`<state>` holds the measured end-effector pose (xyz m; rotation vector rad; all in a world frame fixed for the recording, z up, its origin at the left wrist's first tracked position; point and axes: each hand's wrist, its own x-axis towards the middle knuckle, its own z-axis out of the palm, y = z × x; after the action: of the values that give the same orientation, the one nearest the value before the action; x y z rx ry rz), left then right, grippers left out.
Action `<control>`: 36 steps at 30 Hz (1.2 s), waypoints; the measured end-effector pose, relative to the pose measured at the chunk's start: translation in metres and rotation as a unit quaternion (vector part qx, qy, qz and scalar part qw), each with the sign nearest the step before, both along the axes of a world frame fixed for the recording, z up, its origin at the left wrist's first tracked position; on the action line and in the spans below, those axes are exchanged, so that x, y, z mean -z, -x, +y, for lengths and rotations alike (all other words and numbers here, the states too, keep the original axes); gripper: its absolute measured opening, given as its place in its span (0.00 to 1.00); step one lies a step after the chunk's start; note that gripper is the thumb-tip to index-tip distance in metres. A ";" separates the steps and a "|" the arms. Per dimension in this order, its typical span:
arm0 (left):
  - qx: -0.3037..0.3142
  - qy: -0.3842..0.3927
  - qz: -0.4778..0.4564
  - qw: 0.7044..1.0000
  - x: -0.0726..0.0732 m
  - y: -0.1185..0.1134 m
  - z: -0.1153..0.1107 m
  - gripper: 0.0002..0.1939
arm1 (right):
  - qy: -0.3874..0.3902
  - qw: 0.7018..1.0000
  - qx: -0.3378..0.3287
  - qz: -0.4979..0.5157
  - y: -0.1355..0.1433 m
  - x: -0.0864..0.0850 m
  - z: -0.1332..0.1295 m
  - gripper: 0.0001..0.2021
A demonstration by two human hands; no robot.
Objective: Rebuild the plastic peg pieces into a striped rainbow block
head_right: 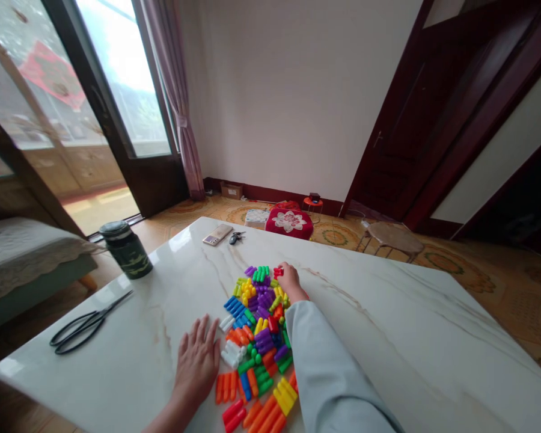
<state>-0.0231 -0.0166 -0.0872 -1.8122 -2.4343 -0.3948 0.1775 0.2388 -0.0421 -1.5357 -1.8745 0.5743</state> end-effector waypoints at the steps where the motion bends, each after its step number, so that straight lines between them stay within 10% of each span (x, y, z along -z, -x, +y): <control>1: 0.000 0.000 0.002 1.000 -0.001 0.000 0.000 0.25 | -0.004 1.000 -0.001 0.016 -0.004 -0.002 -0.006 0.13; 10: 0.006 -0.010 0.011 1.000 -0.003 -0.002 -0.002 0.24 | -0.015 0.994 0.052 0.096 -0.101 -0.004 -0.101 0.19; 18: 0.004 -0.008 0.013 1.000 -0.007 -0.003 -0.001 0.24 | -0.026 0.992 0.047 -0.118 -0.163 -0.011 -0.148 0.20; 28: 0.002 -0.007 0.029 1.000 -0.005 -0.003 -0.001 0.24 | -0.006 0.985 0.146 -0.088 -0.158 0.027 -0.165 0.12; 36: 0.002 -0.009 0.037 0.999 -0.001 -0.001 0.000 0.24 | 0.025 0.957 0.272 -0.095 -0.159 0.014 -0.099 0.12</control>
<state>-0.0220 -0.0164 -0.0865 -1.7920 -2.3716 -0.3427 0.3363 0.1397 -0.0559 -2.0921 -1.4690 0.2272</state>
